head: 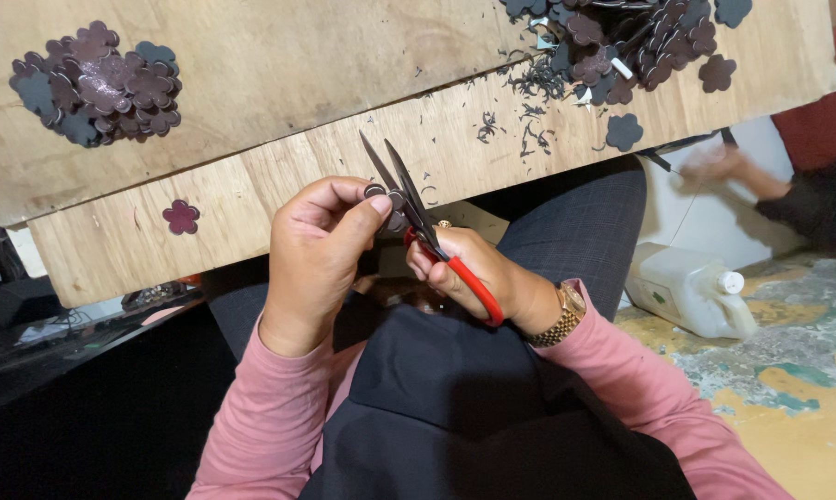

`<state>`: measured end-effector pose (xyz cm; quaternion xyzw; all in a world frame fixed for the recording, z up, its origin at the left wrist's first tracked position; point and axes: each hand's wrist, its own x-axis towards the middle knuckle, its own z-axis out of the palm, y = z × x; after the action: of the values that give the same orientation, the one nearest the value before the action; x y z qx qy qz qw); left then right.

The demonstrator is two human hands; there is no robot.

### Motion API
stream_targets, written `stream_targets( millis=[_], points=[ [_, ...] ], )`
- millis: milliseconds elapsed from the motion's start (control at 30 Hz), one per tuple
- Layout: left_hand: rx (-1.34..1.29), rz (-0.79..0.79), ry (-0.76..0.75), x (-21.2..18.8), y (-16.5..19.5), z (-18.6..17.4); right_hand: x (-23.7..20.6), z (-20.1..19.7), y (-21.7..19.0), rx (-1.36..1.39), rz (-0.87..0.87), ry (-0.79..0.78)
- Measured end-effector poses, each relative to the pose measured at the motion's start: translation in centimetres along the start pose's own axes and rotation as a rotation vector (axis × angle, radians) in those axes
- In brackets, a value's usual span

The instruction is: The person sits at a wooden workbench and uses red-handled shears to trim the edges of small flower-shaped leather pieces one at a time, rotating each piece in hand to cut around the petals, then places the trimmed piece on a pile on the bench.

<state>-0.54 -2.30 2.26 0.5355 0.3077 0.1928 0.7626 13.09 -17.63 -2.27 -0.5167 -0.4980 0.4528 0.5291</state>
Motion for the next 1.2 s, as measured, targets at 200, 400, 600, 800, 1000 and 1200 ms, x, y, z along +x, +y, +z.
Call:
stream_targets(
  millis=[200, 400, 600, 800, 1000, 1200],
  points=[
    [-0.028, -0.009, 0.014, 0.02, 0.17, -0.07, -0.09, 0.11, 0.44, 0.071, 0.004, -0.02],
    [0.028, -0.001, 0.041, 0.15, 0.3, -0.21, -0.08, 0.22, 0.92, 0.096, 0.005, -0.028],
    [0.032, 0.006, 0.036, 0.23, 0.36, -0.28, -0.14, 0.29, 0.94, 0.119, 0.01, -0.028],
    [-0.007, 0.035, -0.001, 0.14, 0.46, -0.24, -0.18, 0.45, 0.79, 0.049, 0.014, 0.016],
    [-0.138, 0.049, -0.002, 0.11, 0.51, -0.16, -0.11, 0.42, 0.63, -0.013, 0.016, 0.022],
    [-0.149, 0.052, -0.046, 0.19, 0.63, -0.35, 0.03, 0.18, 0.18, -0.086, -0.026, 0.006]
  ],
)
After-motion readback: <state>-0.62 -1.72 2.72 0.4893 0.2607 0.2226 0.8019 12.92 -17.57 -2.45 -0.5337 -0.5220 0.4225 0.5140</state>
